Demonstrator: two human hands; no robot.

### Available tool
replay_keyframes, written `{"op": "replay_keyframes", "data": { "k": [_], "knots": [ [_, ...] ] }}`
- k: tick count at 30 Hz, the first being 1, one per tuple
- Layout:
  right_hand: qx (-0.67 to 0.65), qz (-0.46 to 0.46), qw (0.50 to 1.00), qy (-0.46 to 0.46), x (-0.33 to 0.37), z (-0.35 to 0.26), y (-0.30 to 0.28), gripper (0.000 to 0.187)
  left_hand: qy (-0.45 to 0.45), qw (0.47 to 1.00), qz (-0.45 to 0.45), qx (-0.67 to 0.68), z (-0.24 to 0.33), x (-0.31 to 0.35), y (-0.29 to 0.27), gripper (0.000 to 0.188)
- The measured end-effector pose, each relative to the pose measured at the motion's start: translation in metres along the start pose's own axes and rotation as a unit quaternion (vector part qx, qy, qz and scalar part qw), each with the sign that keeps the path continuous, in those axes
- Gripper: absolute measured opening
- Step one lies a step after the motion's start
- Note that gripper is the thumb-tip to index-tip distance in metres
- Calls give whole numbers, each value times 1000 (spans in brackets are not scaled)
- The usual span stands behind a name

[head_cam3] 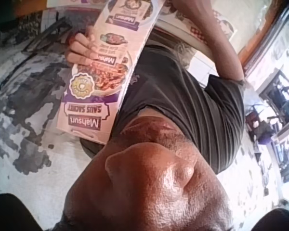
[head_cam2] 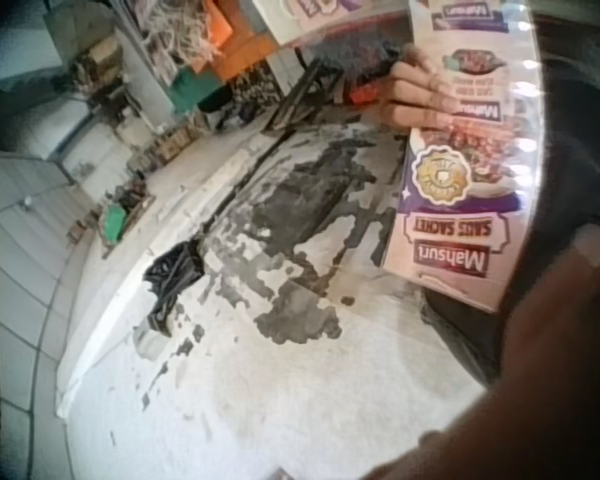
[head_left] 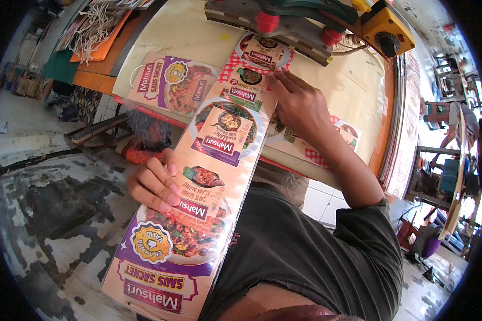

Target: The person picks up and handles long strips of printed product labels at a workstation, turning the strips over to check both sides and smoothing them down against a flat surface.

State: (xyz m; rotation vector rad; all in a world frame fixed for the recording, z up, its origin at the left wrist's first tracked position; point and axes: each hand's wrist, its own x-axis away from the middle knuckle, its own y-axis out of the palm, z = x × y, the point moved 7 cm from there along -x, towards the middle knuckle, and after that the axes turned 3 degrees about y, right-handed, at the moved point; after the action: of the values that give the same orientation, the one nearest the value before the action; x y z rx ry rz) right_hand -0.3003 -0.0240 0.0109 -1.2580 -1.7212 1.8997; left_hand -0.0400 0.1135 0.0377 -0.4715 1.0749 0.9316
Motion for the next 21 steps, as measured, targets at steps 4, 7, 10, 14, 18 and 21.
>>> {"op": "replay_keyframes", "data": {
  "k": [4, 7, 10, 14, 18, 21],
  "knots": [
    [-1, 6, 1000, 0, 0, 0, 1, 39, -4, 1000, 13, -7, 0, 3, 1, 18],
    [0, 3, 1000, 2, 0, -1, 1, 39, 5, 1000, 7, -9, 0, 2, 0, 18],
    [4, 4, 1000, 0, 0, -2, 1, 39, 9, 1000, 11, -4, 1, -1, 0, 20],
    [13, 4, 1000, -1, 1, -2, 3, 39, 13, 1000, 16, -6, 1, 0, 2, 22],
    [11, 6, 1000, -6, -2, -4, 2, 37, 17, 1000, 12, -8, 1, 3, -1, 23],
    [3, 10, 1000, -5, -3, -4, -1, 36, 11, 1000, 0, -7, 2, 0, -2, 24]
  ]
}}
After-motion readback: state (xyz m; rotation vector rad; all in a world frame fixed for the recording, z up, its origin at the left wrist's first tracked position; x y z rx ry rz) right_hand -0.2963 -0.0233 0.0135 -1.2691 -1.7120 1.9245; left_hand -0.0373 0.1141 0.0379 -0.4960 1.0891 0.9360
